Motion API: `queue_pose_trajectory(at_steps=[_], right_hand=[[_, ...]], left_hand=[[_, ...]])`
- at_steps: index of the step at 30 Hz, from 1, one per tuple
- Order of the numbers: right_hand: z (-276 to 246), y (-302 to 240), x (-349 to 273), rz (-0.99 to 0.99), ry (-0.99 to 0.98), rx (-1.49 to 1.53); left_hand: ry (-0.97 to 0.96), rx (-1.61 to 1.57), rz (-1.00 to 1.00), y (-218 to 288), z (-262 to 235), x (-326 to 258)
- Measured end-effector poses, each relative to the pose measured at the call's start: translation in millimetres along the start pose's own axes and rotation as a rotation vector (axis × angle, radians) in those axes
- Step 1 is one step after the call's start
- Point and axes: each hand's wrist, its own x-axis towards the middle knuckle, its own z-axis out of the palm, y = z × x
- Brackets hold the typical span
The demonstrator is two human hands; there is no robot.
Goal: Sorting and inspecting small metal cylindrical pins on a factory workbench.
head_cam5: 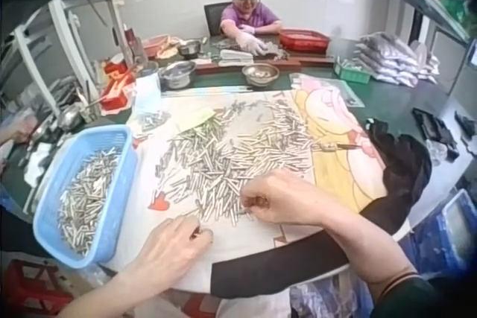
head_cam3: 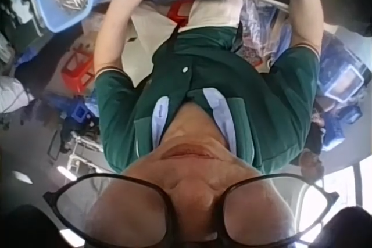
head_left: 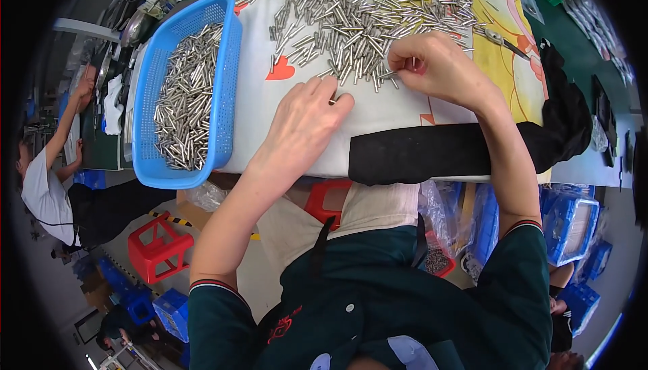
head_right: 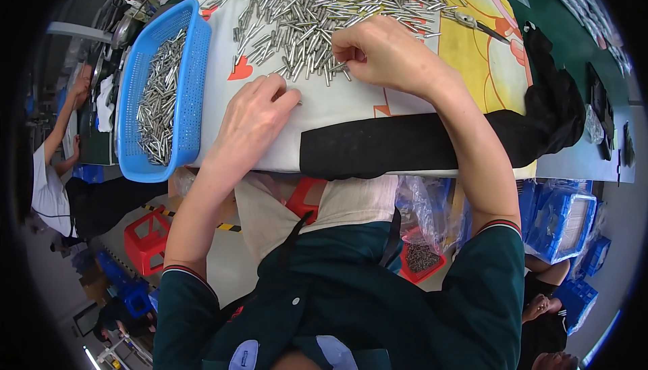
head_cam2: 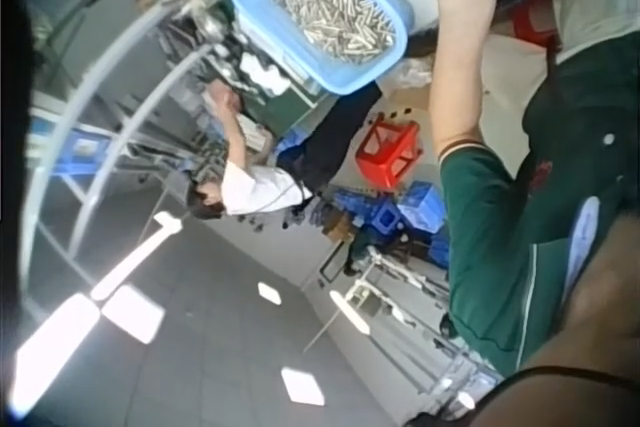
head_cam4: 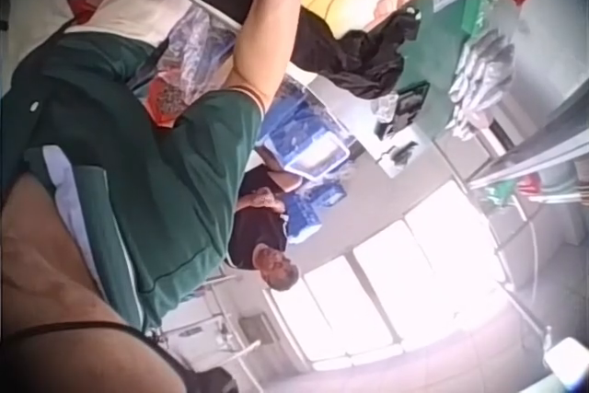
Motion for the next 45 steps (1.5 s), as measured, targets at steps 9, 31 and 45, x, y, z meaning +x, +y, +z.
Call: queue_pose_trajectory(at_steps=[9,31,45], right_hand=[[7,-3,-3,-0.203,0.001,-0.302],[17,4,23,-0.581,-0.048,-0.477],[28,-10,30,-0.586,-0.068,-0.668]], left_hand=[[0.033,0.015,0.008,0,5,-4],[0.041,0.054,0.042,2,4,-2],[-0.042,0.259,0.015,16,6,3]])
